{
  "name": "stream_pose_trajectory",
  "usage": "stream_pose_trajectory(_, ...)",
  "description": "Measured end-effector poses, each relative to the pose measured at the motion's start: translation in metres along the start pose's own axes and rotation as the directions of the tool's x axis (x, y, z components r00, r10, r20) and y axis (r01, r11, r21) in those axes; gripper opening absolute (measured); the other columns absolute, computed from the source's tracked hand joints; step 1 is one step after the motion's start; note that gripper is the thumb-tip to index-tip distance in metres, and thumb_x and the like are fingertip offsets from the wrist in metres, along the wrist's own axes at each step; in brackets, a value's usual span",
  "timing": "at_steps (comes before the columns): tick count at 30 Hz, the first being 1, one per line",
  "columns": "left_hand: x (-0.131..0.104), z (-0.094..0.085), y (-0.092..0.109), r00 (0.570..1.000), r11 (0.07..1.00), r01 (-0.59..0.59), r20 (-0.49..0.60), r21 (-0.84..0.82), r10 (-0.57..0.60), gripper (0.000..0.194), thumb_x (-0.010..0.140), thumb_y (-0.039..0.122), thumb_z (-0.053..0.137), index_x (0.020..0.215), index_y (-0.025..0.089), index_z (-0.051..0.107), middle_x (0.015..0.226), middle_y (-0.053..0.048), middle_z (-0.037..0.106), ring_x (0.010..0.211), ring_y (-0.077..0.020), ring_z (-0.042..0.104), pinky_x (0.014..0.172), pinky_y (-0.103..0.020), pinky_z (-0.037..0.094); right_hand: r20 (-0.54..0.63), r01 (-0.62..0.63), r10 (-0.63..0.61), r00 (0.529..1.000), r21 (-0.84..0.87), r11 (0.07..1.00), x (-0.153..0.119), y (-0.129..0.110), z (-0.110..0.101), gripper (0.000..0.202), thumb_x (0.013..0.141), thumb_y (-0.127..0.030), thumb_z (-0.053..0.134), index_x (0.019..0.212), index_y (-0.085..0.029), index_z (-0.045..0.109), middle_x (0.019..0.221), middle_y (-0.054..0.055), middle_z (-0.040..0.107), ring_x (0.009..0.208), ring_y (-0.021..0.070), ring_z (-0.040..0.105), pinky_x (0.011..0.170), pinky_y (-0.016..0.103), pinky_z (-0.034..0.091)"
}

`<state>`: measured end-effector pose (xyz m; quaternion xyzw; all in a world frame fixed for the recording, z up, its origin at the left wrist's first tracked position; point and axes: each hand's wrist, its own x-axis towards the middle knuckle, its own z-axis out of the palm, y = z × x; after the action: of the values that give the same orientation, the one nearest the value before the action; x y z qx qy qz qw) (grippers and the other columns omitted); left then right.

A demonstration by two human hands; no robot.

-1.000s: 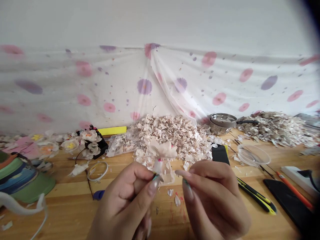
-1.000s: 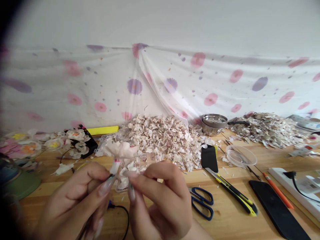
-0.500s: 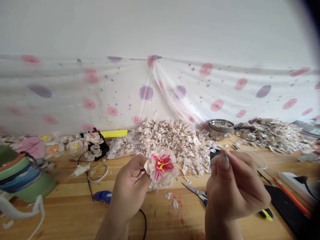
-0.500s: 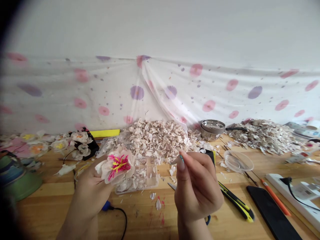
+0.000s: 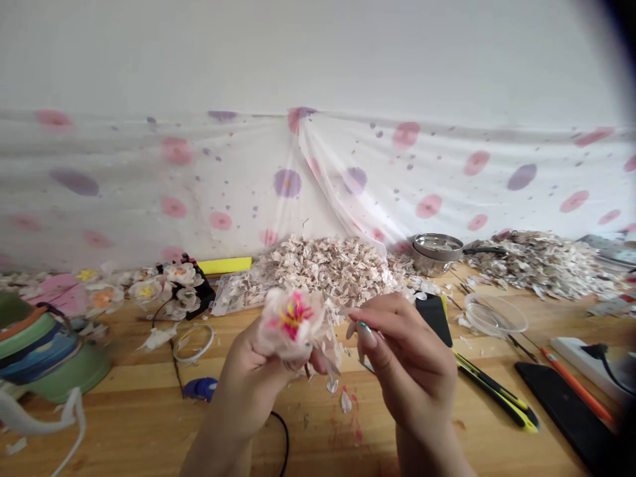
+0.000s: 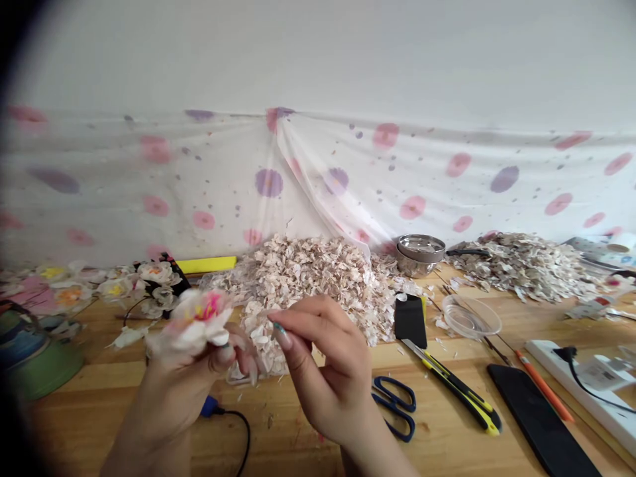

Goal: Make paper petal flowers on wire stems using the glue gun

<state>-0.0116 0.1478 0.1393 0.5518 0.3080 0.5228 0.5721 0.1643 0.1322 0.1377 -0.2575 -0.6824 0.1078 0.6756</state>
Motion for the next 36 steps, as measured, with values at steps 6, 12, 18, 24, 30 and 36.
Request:
stream_pose_trajectory(6, -0.002, 0.013, 0.003, 0.983, 0.957, 0.150, 0.145, -0.248, -0.117, 0.027, 0.076, 0.034, 0.079, 0.068, 0.018, 0.059, 0.056, 0.002, 0.072, 0.050, -0.0129, 0.065, 0.052, -0.022, 0.050, 0.015, -0.227, 0.228, 0.974, 0.186, 0.956, 0.003, 0.003, 0.010, 0.019, 0.087, -0.017, 0.064, 0.101, -0.025, 0.073, 0.085, 0.002, 0.062, 0.069, 0.0105, 0.057, 0.054, 0.021, 0.048)
stream_pose_trajectory(12, 0.002, 0.012, -0.005, 0.973, 0.965, 0.146, 0.209, -0.219, -0.100, 0.020, 0.081, 0.030, 0.075, 0.072, 0.017, 0.062, 0.059, 0.001, 0.073, 0.052, -0.0119, 0.066, 0.055, -0.022, 0.051, 0.221, -0.455, 0.403, 0.888, 0.554, 0.697, 0.004, 0.003, 0.020, 0.012, 0.084, -0.027, 0.070, 0.093, -0.028, 0.077, 0.082, -0.001, 0.060, 0.054, 0.0067, 0.058, 0.043, 0.018, 0.049)
stream_pose_trajectory(18, 0.000, 0.014, -0.001, 0.969, 0.965, 0.186, 0.197, -0.182, -0.150, 0.023, 0.077, 0.034, 0.078, 0.071, 0.018, 0.062, 0.055, 0.002, 0.072, 0.051, -0.0152, 0.067, 0.056, -0.026, 0.051, 0.171, -0.483, 0.463, 0.870, 0.492, 0.724, 0.003, 0.004, 0.019, 0.010, 0.077, -0.030, 0.076, 0.085, -0.025, 0.079, 0.077, 0.002, 0.068, 0.066, 0.0117, 0.064, 0.059, 0.024, 0.055)
stream_pose_trajectory(24, -0.002, 0.013, 0.002, 0.963, 0.978, 0.182, 0.217, -0.099, -0.157, 0.024, 0.077, 0.038, 0.077, 0.073, 0.017, 0.066, 0.054, 0.001, 0.070, 0.049, -0.0137, 0.062, 0.056, -0.025, 0.050, 0.206, -0.483, 0.452, 0.868, 0.567, 0.667, 0.002, 0.003, 0.020, 0.006, 0.077, -0.026, 0.077, 0.083, -0.026, 0.078, 0.075, 0.000, 0.066, 0.059, 0.0099, 0.064, 0.051, 0.021, 0.054)
stream_pose_trajectory(30, -0.003, 0.013, 0.000, 0.973, 0.979, 0.168, 0.180, -0.117, -0.145, 0.025, 0.078, 0.037, 0.077, 0.071, 0.017, 0.063, 0.054, 0.002, 0.070, 0.049, -0.0134, 0.063, 0.056, -0.025, 0.050, 0.241, -0.485, 0.441, 0.865, 0.628, 0.609, 0.002, 0.002, 0.021, 0.006, 0.079, -0.024, 0.075, 0.084, -0.025, 0.077, 0.078, -0.001, 0.064, 0.051, 0.0084, 0.062, 0.041, 0.019, 0.051)
stream_pose_trajectory(36, -0.006, 0.014, -0.001, 0.979, 0.976, 0.158, 0.155, -0.152, -0.134, 0.023, 0.079, 0.035, 0.076, 0.072, 0.018, 0.063, 0.056, 0.002, 0.072, 0.052, -0.0132, 0.065, 0.058, -0.025, 0.051, 0.245, -0.483, 0.442, 0.863, 0.659, 0.576, 0.002, 0.004, 0.024, 0.010, 0.077, -0.017, 0.076, 0.084, -0.024, 0.077, 0.079, -0.001, 0.063, 0.047, 0.0069, 0.062, 0.039, 0.017, 0.053)
